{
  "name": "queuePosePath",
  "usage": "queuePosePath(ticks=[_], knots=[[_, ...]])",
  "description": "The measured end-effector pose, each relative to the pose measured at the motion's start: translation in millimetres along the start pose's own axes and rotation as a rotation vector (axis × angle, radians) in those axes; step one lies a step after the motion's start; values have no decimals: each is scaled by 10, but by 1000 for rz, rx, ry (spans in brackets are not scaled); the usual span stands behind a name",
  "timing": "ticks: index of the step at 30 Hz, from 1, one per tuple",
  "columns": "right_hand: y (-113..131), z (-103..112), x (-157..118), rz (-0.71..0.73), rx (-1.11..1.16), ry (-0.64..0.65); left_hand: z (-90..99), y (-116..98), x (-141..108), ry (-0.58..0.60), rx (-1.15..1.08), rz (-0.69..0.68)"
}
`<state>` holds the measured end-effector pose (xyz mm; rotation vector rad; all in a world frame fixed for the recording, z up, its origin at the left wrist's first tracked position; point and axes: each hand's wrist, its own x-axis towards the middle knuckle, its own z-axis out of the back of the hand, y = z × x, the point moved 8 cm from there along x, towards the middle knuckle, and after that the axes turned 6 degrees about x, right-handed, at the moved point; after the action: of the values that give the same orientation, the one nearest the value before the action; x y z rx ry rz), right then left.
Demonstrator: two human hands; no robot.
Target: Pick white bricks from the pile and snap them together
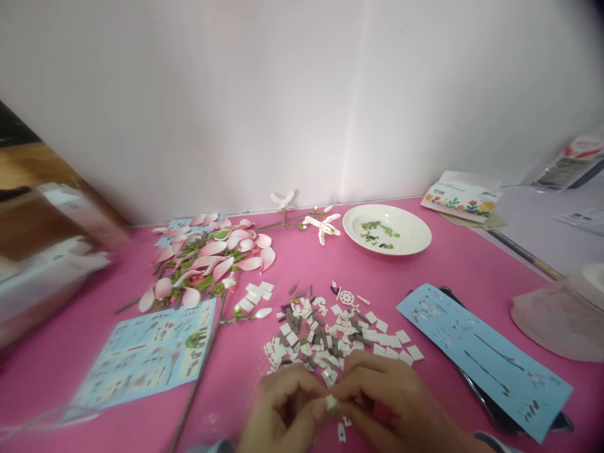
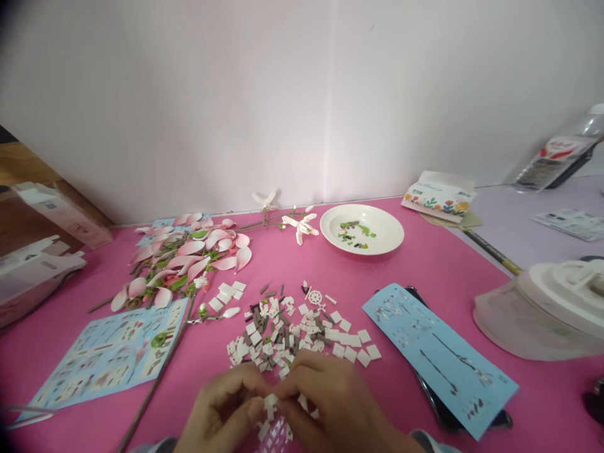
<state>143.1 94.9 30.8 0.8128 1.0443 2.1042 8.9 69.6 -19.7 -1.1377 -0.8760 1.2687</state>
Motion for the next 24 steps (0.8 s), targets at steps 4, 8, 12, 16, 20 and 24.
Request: queuePosePath(ticks=[4, 8, 12, 16, 20, 24], knots=[[-34, -44, 11, -66, -43, 62, 180, 6, 10, -183, -126, 48], [-51, -216, -35, -126, -158, 265, 233, 17, 6, -263, -181, 64], [-80, -333, -84, -181, -267, 436, 205, 1, 5, -253, -178, 68], [-78, -312, -85, -220, -281, 449, 207, 6, 3, -276, -172, 84], [-82, -323, -103, -238, -292, 478, 207, -8, 6, -280, -158, 71], [-110, -328, -109, -253, -315, 496, 200, -3, 2, -266, -151, 72]])
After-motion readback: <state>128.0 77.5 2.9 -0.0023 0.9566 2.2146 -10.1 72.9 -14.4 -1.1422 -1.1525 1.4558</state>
